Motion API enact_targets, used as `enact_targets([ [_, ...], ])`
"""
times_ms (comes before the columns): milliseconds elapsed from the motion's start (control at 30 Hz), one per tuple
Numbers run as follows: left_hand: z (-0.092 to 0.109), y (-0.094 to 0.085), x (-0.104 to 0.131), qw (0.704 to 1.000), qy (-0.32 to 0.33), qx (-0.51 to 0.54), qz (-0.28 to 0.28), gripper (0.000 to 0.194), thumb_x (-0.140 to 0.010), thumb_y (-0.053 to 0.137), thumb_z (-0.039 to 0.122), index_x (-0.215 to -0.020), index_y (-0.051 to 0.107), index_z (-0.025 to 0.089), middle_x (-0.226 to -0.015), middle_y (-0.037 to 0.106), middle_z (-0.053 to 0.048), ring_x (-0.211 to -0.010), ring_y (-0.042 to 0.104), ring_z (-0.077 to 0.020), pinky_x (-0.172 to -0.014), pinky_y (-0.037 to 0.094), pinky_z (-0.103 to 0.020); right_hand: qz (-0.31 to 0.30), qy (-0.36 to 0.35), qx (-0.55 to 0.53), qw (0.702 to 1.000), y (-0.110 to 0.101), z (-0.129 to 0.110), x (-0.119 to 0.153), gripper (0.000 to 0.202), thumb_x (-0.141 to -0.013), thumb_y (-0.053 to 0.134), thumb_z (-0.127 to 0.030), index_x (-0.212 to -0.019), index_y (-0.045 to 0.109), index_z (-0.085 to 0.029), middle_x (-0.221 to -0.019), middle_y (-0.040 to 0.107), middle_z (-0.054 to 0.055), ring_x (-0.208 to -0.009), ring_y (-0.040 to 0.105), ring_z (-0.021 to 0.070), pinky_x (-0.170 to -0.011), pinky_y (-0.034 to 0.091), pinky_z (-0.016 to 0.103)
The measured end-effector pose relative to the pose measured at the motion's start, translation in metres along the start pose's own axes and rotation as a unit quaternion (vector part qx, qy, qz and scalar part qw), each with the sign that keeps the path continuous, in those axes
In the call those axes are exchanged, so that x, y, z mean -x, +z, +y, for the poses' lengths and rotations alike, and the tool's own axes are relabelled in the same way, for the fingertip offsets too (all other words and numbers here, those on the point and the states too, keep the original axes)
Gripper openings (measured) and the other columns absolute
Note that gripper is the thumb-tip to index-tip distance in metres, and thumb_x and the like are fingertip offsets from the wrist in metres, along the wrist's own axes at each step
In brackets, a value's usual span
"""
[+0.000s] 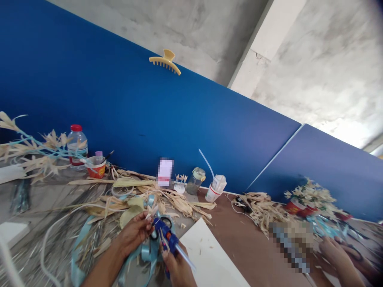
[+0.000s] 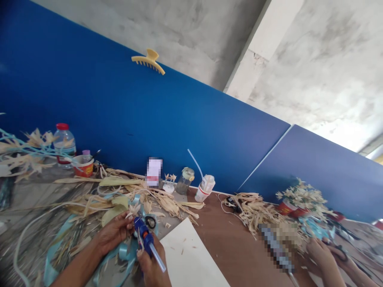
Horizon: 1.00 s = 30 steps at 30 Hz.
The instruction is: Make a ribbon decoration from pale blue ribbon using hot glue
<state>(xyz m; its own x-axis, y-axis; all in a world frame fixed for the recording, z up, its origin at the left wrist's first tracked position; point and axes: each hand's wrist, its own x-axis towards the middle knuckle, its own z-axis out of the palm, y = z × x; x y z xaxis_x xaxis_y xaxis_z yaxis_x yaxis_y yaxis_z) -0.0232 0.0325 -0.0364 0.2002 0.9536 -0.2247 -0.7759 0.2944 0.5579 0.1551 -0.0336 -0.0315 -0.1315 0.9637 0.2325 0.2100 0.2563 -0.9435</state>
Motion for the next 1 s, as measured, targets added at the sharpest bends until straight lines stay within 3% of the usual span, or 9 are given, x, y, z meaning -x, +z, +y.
enact_targets([
  [100, 0.001, 0.001, 0.000, 1.000, -0.001, -0.001, 0.002, 0.022, -0.058, 0.081, 0.006, -0.066, 0.062, 0.012, -0.058, 0.058, 0.003, -0.046, 0.049, -0.0044, -0.055, 0.051, -0.021, 0.015, 0.004, 0.002, 1.000, 0.000, -0.003, 0.000, 0.047, -0.079, 0.057, -0.055, -0.105, 0.068, -0.018, -0.090, 0.071, 0.009, -0.083, 0.064, 0.0251, -0.079, 0.051, 0.036],
  [333, 0.000, 0.003, 0.002, 1.000, 0.004, -0.007, -0.003, 0.020, -0.060, 0.080, 0.007, -0.065, 0.061, 0.012, -0.059, 0.059, 0.003, -0.046, 0.049, -0.0043, -0.054, 0.050, -0.021, -0.019, 0.004, -0.004, 1.000, -0.002, -0.008, -0.002, 0.046, -0.081, 0.055, -0.053, -0.107, 0.067, -0.018, -0.091, 0.071, 0.008, -0.085, 0.064, 0.0243, -0.079, 0.051, 0.034],
  [533, 0.000, 0.003, 0.001, 1.000, 0.002, -0.012, -0.004, 0.021, -0.060, 0.080, 0.006, -0.065, 0.061, 0.012, -0.056, 0.057, 0.004, -0.046, 0.049, -0.0043, -0.056, 0.051, -0.020, 0.019, -0.004, 0.011, 1.000, 0.000, -0.001, -0.001, 0.047, -0.079, 0.055, -0.056, -0.104, 0.068, -0.018, -0.089, 0.071, 0.008, -0.083, 0.064, 0.0251, -0.078, 0.051, 0.036],
  [700, 0.000, 0.005, 0.003, 1.000, -0.003, -0.003, -0.009, 0.023, -0.058, 0.081, 0.006, -0.064, 0.060, 0.012, -0.056, 0.057, 0.004, -0.045, 0.049, -0.0043, -0.051, 0.048, -0.019, -0.015, 0.003, 0.011, 1.000, -0.002, -0.004, -0.001, 0.044, -0.080, 0.055, -0.053, -0.104, 0.068, -0.018, -0.088, 0.070, 0.009, -0.083, 0.063, 0.0253, -0.078, 0.051, 0.037],
  [867, -0.001, 0.005, 0.002, 1.000, -0.003, -0.005, 0.000, 0.023, -0.058, 0.081, 0.006, -0.064, 0.059, 0.013, -0.055, 0.057, 0.004, -0.045, 0.049, -0.0046, -0.054, 0.050, -0.020, 0.015, 0.013, 0.000, 1.000, 0.000, -0.006, 0.000, 0.044, -0.078, 0.057, -0.053, -0.103, 0.068, -0.019, -0.092, 0.070, 0.008, -0.084, 0.064, 0.0252, -0.079, 0.051, 0.036],
  [1000, -0.001, 0.004, 0.002, 1.000, 0.004, -0.013, -0.010, 0.022, -0.058, 0.080, 0.006, -0.063, 0.059, 0.012, -0.056, 0.057, 0.003, -0.045, 0.049, -0.0052, -0.052, 0.049, -0.020, -0.009, -0.007, -0.004, 1.000, -0.001, -0.015, -0.003, 0.044, -0.079, 0.056, -0.053, -0.103, 0.068, -0.019, -0.091, 0.071, 0.008, -0.082, 0.064, 0.0241, -0.078, 0.052, 0.035],
])
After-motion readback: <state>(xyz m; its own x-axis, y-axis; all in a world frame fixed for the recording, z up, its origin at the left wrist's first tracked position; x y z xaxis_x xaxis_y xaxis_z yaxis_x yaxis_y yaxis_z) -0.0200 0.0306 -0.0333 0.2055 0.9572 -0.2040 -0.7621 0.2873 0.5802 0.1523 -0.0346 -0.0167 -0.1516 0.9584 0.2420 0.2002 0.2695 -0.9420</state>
